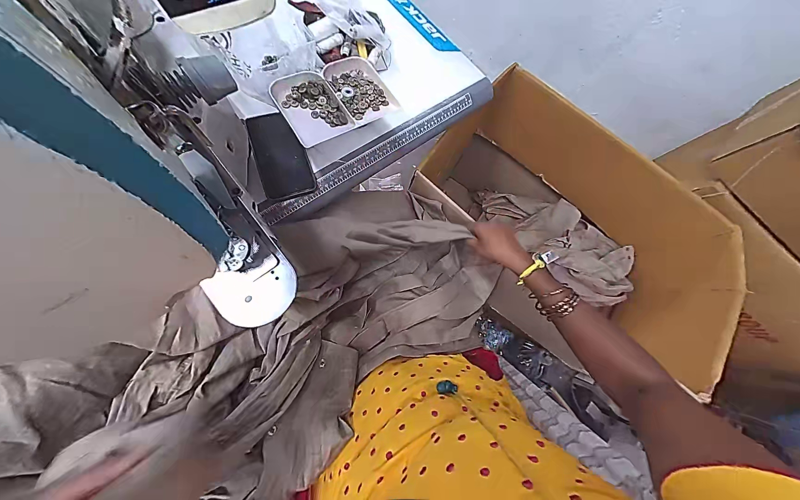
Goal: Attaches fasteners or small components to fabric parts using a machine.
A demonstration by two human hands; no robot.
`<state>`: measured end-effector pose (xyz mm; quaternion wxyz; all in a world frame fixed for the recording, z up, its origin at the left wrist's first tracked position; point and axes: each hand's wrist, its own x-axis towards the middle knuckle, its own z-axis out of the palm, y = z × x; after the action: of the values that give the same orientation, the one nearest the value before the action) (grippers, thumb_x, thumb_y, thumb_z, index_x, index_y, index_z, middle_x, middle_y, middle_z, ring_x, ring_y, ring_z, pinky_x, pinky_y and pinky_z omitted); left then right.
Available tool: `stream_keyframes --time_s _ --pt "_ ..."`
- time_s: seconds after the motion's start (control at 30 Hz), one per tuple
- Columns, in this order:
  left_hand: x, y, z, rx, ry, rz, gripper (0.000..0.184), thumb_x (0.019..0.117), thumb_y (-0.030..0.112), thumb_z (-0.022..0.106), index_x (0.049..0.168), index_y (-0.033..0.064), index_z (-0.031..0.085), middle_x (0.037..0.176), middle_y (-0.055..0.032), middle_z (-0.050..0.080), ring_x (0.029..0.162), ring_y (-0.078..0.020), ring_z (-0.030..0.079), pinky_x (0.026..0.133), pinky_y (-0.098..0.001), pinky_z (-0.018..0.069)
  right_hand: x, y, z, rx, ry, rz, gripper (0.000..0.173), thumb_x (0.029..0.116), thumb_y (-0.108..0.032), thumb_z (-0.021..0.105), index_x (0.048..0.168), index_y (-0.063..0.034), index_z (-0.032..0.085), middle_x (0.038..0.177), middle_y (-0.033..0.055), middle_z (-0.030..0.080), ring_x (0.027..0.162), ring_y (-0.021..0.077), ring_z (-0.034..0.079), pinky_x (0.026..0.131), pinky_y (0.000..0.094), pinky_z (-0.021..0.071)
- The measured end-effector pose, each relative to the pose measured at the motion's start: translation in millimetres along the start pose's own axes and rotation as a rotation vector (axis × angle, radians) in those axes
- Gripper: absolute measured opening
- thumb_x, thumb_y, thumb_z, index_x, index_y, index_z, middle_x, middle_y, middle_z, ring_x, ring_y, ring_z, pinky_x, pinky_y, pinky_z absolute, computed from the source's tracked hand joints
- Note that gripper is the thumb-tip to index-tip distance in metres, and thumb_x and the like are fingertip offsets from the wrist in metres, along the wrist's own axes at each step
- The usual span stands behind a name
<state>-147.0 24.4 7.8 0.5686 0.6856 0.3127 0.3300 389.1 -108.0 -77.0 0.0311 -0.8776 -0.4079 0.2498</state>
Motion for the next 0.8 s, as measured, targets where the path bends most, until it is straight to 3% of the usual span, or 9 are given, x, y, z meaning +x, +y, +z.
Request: stream_keyframes --time_s 0.07,0.13,0.2,0.27,0.33,0.47,0.63,0.7,0.8 --pt "40.0 2.6 67.0 0.022 -0.381 -0.114 0.074 0.0942 0.065 0.057 0.142 0.0088 0.054 0.13 -0.0001 0.068 0.116 -0.0127 0.066 0.097 -0.0353 0.0571 -38.0 -38.9 -34.2 0.042 0.205 -0.149 0.018 0.0938 -0.021 0.072 0.095 -0.0034 0.068 0.074 0.0184 0.065 0.073 0.0404 0.066 0.063 0.0616 0.0492" --pt "57.7 -7.9 137.0 -0.127 -0.437 -0.151 0.098 0.089 0.078 0.048 0.147 -0.0001 0.045 0.136 -0.009 0.065 0.12 -0.0207 0.066 0.095 -0.0395 0.0594 -78.8 -88.9 -60.7 0.123 0.149 -0.408 0.02 0.0898 -0.021 0.073 0.099 -0.0039 0.069 0.07 0.0137 0.065 0.067 0.0335 0.066 0.06 0.0571 0.0508" --pt "62.0 -1.3 181.8 -0.236 -0.399 -0.24 0.087 0.0973 0.071 0.042 0.144 -0.0035 0.045 0.13 -0.0045 0.065 0.114 -0.0125 0.067 0.094 -0.0346 0.059 -122.2 -138.1 -63.8 0.08 -0.117 -0.706 0.026 0.0934 -0.026 0.07 0.102 -0.0014 0.069 0.073 0.0163 0.066 0.07 0.0365 0.067 0.064 0.0594 0.0514" --pt "64.8 13.6 195.5 -0.239 -0.17 -0.356 0.043 0.1078 0.038 0.043 0.12 -0.0005 0.058 0.097 0.0035 0.07 0.089 -0.0023 0.068 0.082 -0.0258 0.0584 -150.3 -172.2 -51.4 -0.091 -0.411 -0.878 0.03 0.0987 -0.03 0.065 0.106 -0.0008 0.067 0.071 0.0172 0.063 0.069 0.0395 0.066 0.063 0.0596 0.0485" --pt "67.7 16.6 175.9 -0.248 0.235 -0.386 0.022 0.1072 0.016 0.044 0.106 0.0002 0.059 0.082 0.0045 0.066 0.077 -0.0019 0.067 0.076 -0.0247 0.058 -154.3 -185.7 -28.5 -0.228 -0.596 -0.974 0.035 0.1019 -0.029 0.062 0.121 -0.0004 0.059 0.073 0.017 0.063 0.072 0.0398 0.065 0.065 0.0564 0.0489" --pt "49.4 -2.3 86.1 -0.468 0.877 -0.423 0.023 0.1119 0.019 0.035 0.108 0.0101 0.055 0.083 0.0048 0.069 0.074 -0.0018 0.07 0.065 -0.0218 0.0605 -138.2 -187.9 27.3 -0.011 -0.73 -1.142 0.041 0.1018 -0.035 0.063 0.117 0.0024 0.058 0.077 0.0203 0.063 0.076 0.0413 0.067 0.071 0.0583 0.0522" --pt "1.4 -15.9 60.9 -0.548 0.891 -0.502 0.026 0.112 0.02 0.033 0.116 0.0074 0.056 0.089 -0.0005 0.073 0.08 -0.0075 0.073 0.071 -0.0276 0.0632 -126.2 -222.1 20.4 0.422 -0.354 -1.255 0.031 0.098 -0.033 0.068 0.1 -0.0028 0.075 0.085 0.0115 0.073 0.074 0.0234 0.07 0.07 0.0448 0.0575" --pt "-4.8 -15.1 62.1 -0.566 0.874 -0.499 0.026 0.1121 0.018 0.033 0.122 0.0058 0.054 0.092 -0.0024 0.073 0.082 -0.0089 0.073 0.073 -0.0284 0.0634 -120.5 -253.6 17.4 0.442 -0.166 -1.129 0.036 0.1001 -0.034 0.065 0.118 -0.0038 0.072 0.101 0.0133 0.07 0.071 0.02 0.065 0.067 0.0382 0.055" --pt "-5.6 -11.1 64.3 -0.588 0.877 -0.508 0.026 0.1123 0.018 0.032 0.116 0.0052 0.055 0.087 -0.0025 0.073 0.076 -0.0092 0.073 0.068 -0.0272 0.0632 -102.8 -300.3 20.1 0.422 -0.352 -1.001 0.067 0.0936 -0.039 0.074 0.149 -0.0079 0.052 0.128 0.0139 0.063 0.078 0.0165 0.061 0.072 0.0347 0.0525"
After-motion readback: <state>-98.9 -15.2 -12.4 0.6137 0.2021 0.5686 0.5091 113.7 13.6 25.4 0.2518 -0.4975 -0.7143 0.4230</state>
